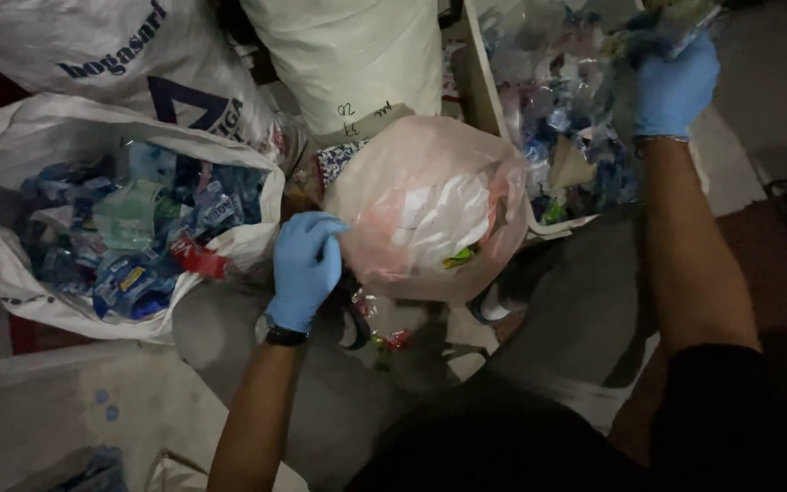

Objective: The person sorts plastic beverage packaging from large bags into a central container by hand.

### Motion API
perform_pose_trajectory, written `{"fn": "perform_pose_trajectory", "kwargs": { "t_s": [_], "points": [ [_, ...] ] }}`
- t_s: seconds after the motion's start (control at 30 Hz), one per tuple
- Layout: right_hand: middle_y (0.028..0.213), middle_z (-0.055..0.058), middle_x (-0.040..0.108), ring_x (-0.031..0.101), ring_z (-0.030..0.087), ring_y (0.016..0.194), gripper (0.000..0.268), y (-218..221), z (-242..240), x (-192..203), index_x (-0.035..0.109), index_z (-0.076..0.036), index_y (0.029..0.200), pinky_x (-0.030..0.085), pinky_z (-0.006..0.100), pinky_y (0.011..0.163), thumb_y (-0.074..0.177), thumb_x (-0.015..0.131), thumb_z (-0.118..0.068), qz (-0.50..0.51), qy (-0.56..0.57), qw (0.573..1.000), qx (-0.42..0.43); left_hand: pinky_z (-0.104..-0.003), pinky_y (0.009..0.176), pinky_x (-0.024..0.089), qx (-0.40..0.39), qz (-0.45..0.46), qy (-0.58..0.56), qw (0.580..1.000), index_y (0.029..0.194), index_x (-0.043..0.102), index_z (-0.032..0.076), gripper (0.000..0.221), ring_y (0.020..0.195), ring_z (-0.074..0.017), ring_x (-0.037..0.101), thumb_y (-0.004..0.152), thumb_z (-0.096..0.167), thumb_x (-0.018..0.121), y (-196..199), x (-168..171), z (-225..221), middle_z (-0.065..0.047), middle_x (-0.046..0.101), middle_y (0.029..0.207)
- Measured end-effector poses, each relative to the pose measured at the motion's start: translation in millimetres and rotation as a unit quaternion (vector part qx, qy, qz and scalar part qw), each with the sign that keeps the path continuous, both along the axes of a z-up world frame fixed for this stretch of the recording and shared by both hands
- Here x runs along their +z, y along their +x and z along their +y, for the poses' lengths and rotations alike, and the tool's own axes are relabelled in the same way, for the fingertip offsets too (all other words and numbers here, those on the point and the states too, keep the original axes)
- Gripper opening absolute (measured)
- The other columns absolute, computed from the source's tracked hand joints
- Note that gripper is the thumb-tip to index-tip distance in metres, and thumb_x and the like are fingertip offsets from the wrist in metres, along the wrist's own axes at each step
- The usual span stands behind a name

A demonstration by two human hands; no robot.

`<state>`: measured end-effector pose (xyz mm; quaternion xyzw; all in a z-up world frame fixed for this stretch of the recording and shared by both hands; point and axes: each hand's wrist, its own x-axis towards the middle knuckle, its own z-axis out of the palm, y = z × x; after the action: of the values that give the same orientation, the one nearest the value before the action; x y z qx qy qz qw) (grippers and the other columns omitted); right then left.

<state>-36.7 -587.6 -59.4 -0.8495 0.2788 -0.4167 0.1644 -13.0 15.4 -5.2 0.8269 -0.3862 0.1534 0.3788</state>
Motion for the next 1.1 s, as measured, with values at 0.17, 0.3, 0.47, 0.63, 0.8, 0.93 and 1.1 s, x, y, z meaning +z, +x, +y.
{"fn": "perform_pose_trajectory", "kwargs": {
  "t_s": [0.17, 0.3, 0.47, 0.63, 0.8, 0.93, 1.1],
  "points": [
    [0.083, 0.02, 0.064, 0.067, 0.043, 0.071, 0.008, 7, 3, -12, 0.058, -0.006, 0.089, 0.05, 0.049, 0.051, 0.091, 0.066, -0.005, -0.02, -0.031, 0.998, -0.042, -0.043, 0.084, 0.047, -0.006, -0.019, -0.021, 1.0, 0.098, 0.071, 0.009, 0.029, 0.091, -0.0326, 0.062, 0.086, -0.008, 0.051, -4, 12, 0, -0.011, 0.068, 0.102],
    [0.084, 0.011, 0.066, 0.065, 0.026, 0.075, 0.014, 12, 4, -11, 0.06, -0.009, 0.086, 0.055, 0.04, 0.067, 0.081, 0.056, 0.003, -0.101, 0.056, 0.993, 0.007, -0.043, 0.082, 0.047, -0.01, -0.005, -0.046, 0.999, 0.097, 0.071, 0.004, 0.028, 0.091, -0.0326, 0.062, 0.085, -0.009, 0.049, -4, 18, 2, -0.013, 0.068, 0.1],
    [0.089, 0.009, 0.08, 0.076, 0.019, 0.08, 0.006, 9, -15, -14, 0.074, -0.011, 0.093, 0.065, 0.036, 0.075, 0.088, 0.074, -0.007, -0.187, 0.102, 0.976, 0.043, -0.042, 0.082, 0.047, -0.015, -0.022, -0.056, 0.998, 0.095, 0.069, 0.005, 0.029, 0.089, -0.0324, 0.063, 0.082, -0.013, 0.052, -1, 15, 3, -0.012, 0.069, 0.099],
    [0.102, 0.017, 0.078, 0.077, 0.028, 0.095, 0.037, -5, 21, 15, 0.071, -0.003, 0.105, 0.068, 0.04, 0.084, 0.075, 0.056, 0.014, -0.26, 0.118, 0.955, 0.08, -0.043, 0.084, 0.049, -0.011, -0.035, -0.053, 0.998, 0.096, 0.071, 0.005, 0.028, 0.092, -0.032, 0.064, 0.085, -0.011, 0.052, -3, 18, 1, -0.011, 0.07, 0.101],
    [0.093, 0.01, 0.073, 0.072, 0.029, 0.082, 0.022, -14, 38, 15, 0.068, -0.014, 0.1, 0.055, 0.039, 0.059, 0.083, 0.082, -0.01, 0.015, -0.148, 0.989, 0.014, -0.043, 0.084, 0.048, -0.013, -0.033, -0.028, 0.999, 0.098, 0.072, 0.005, 0.028, 0.092, -0.0326, 0.063, 0.084, -0.011, 0.053, -3, 4, 3, -0.012, 0.068, 0.103],
    [0.087, 0.014, 0.064, 0.065, 0.039, 0.068, 0.011, -5, 41, 13, 0.066, -0.013, 0.096, 0.049, 0.048, 0.047, 0.088, 0.062, -0.006, 0.076, -0.137, 0.984, -0.081, -0.045, 0.083, 0.046, -0.019, -0.013, -0.016, 1.0, 0.102, 0.069, 0.005, 0.025, 0.094, -0.035, 0.06, 0.09, -0.008, 0.051, -6, 11, 6, -0.013, 0.065, 0.105],
    [0.089, 0.013, 0.079, 0.077, 0.034, 0.075, 0.021, 2, 18, -5, 0.075, -0.012, 0.096, 0.062, 0.047, 0.054, 0.086, 0.089, -0.024, 0.193, -0.084, 0.973, -0.093, -0.044, 0.083, 0.049, -0.015, -0.025, -0.031, 0.999, 0.1, 0.07, 0.005, 0.029, 0.094, -0.0335, 0.063, 0.086, -0.012, 0.051, 0, 8, 6, -0.012, 0.068, 0.102]
  ]
}}
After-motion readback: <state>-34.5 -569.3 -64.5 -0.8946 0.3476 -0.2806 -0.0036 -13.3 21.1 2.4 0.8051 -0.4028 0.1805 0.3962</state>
